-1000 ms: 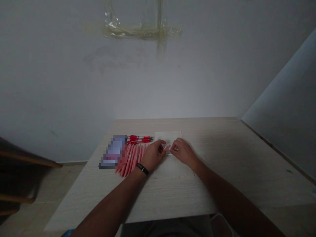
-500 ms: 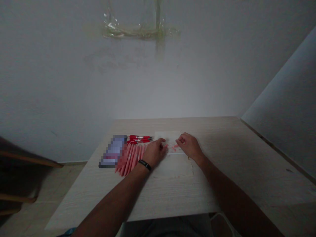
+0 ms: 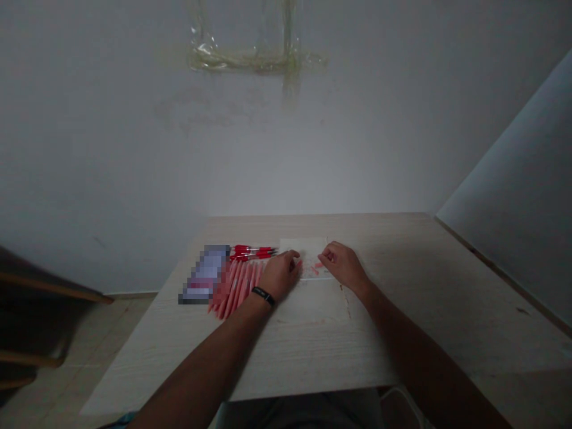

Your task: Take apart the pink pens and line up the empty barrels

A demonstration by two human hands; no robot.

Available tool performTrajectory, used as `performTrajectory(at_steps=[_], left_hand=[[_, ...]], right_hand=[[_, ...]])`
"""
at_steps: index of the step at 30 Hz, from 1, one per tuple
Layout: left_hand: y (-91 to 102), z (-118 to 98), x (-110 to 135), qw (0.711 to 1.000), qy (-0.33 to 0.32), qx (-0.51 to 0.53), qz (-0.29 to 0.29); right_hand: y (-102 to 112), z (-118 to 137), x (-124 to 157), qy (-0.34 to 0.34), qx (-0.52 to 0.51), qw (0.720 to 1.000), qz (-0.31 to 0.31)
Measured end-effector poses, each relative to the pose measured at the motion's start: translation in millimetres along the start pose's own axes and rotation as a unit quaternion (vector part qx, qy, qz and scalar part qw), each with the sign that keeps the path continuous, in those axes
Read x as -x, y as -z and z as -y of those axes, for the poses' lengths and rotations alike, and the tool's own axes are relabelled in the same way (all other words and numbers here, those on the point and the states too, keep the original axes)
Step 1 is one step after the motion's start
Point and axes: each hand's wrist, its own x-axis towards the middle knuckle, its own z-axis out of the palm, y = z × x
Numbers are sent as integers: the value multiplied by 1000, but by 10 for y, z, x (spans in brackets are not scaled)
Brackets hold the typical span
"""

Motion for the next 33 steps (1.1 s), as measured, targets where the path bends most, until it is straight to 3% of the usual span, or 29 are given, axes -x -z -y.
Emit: performTrajectory(at_steps=[4,7,10,13,19,25,33], left_hand=[[132,16,20,999,1,7,-33],[359,110,28,995,-6,12,-99],[564,279,14,984,22,11,-175],[646,424,-12,979,45,11,-196],[622,396,-10,986,59,28,-152],[621,316,2,989,57,33,-131],[588,300,-10,989,51,48,-129]], right_hand=[[185,-48,-13,29,9,999,19],[427,-196,-29,64,27,997,43],[621,-399,-47,29,46,998,9],[698,-539,-57,-2,55,998,-15],[666,-562,-58,-5,51,998,-26],[648,-590,-79,-29,98,991,-84],[667,-573,-76,-76,45,994,-71]])
